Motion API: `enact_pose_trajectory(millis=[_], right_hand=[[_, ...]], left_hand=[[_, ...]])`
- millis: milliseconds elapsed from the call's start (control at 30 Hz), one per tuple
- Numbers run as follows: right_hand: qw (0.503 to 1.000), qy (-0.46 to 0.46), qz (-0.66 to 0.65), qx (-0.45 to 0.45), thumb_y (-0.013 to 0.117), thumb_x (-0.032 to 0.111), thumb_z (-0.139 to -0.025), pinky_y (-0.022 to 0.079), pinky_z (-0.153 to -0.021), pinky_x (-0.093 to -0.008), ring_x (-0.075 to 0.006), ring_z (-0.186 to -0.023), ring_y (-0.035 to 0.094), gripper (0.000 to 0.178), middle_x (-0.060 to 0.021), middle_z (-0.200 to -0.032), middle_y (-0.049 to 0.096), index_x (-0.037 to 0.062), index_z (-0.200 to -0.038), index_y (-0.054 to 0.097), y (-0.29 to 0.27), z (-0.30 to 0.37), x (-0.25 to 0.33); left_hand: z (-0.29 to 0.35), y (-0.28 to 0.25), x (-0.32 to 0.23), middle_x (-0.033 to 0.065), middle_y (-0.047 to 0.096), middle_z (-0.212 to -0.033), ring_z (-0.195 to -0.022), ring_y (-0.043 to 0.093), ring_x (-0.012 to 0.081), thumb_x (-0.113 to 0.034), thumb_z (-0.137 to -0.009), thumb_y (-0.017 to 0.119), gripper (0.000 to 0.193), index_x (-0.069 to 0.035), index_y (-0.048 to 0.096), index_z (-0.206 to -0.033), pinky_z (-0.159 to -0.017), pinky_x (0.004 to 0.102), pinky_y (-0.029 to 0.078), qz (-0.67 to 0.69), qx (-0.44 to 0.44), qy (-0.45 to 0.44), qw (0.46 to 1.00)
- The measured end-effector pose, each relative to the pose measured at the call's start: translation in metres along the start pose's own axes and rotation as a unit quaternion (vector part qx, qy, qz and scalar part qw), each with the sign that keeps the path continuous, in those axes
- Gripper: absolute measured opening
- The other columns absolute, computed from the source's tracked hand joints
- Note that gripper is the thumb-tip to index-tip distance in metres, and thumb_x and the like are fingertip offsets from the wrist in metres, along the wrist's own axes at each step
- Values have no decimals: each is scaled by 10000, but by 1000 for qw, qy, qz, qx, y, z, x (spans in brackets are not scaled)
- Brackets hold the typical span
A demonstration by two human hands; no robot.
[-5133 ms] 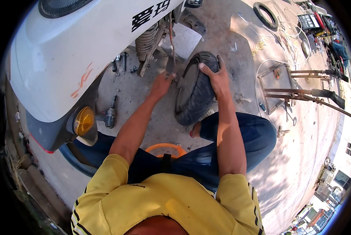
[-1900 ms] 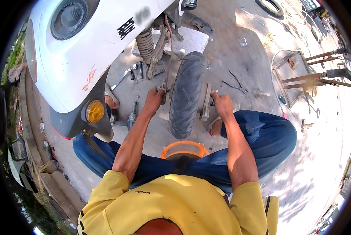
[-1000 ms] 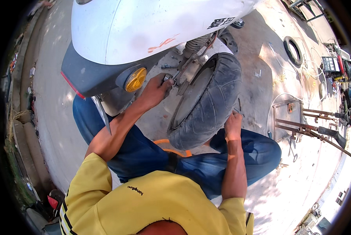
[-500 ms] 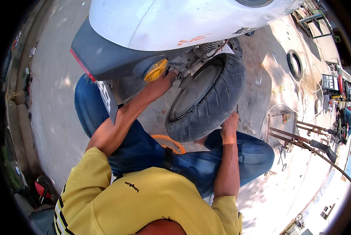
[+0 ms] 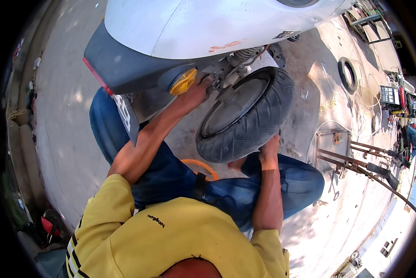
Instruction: The person removes the rear tire of a white scooter using a cordless impact wrench and hand tools, then installs a new tire and secures it with bolts. The person also uses a screwdriver to adjust the tire alignment.
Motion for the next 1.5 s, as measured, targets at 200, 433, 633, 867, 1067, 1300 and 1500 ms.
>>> enact_pose_trajectory(millis=[200, 433, 633, 867, 1067, 1300, 1500], right_hand=[[998, 22, -23, -61, 562, 203, -1040, 336, -635, -317, -155, -768, 566, 264, -28, -1012, 664, 39, -1236, 630, 4, -4, -5], [998, -20, -64, 6, 498, 281, -1103, 523, -1053, -435, -297, -1221, 638, 441, -112, -1387, 638, 31, -1466, 516, -15, -12, -18], [999, 23, -25, -16, 507, 283, -1101, 533, -1038, -428, -304, -1227, 631, 458, -124, -1390, 627, 20, -1475, 498, 2, -9, -11], [998, -34, 10, -57, 604, 256, -1021, 387, -680, -337, -156, -803, 543, 290, -32, -945, 621, -27, -1069, 648, -11, -28, -19], [989, -22, 107, -100, 641, 365, -983, 304, -510, -313, -73, -562, 445, 469, 16, -634, 556, -52, -781, 708, 8, -9, 17], [994, 41, 74, -72, 624, 393, -991, 257, -459, -338, -113, -454, 372, 485, 10, -555, 472, 32, -667, 623, 7, -12, 6], [995, 61, 31, -74, 585, 386, -1023, 267, -438, -319, -116, -491, 434, 357, 20, -649, 513, 90, -826, 609, 4, -26, -17]], left_hand=[[-7, -1, 2, 58, 578, -772, -659, 528, 155, -311, -1095, 470, 363, -21, 641, -1229, -651, 345, 445, -52, -54, 64, 995], [-8, 12, 13, 84, 604, -790, -688, 557, 175, -254, -1086, 488, 315, -14, 646, -1214, -665, 362, 457, -16, -44, 66, 997], [3, -1, -9, 150, 667, -823, -737, 620, 207, -238, -1078, 510, 307, 31, 656, -1104, -702, 384, 480, -74, -94, 145, 982], [-11, 2, 0, 63, 625, -757, -591, 549, 136, -194, -1094, 501, 258, 14, 650, -1063, -550, 329, 426, 26, -23, 43, 998], [-1, -1, -11, 16, 594, -744, -586, 519, 87, -195, -1096, 492, 264, -6, 656, -1182, -506, 261, 385, 101, -3, 42, 994], [-3, -3, -12, 45, 604, -743, -604, 537, 114, -156, -1082, 508, 270, 37, 658, -1196, -550, 303, 427, 53, -19, 64, 996], [-12, -5, -8, 97, 645, -799, -659, 578, 162, -191, -1069, 544, 290, 44, 654, -1199, -631, 344, 468, -9, -13, 67, 998]])
Point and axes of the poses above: each hand's wrist, its own z-axis away from the middle knuckle, its own y-axis out of the palm, x = y × z, the point moved 2 cm from there along -z, towards the middle knuckle
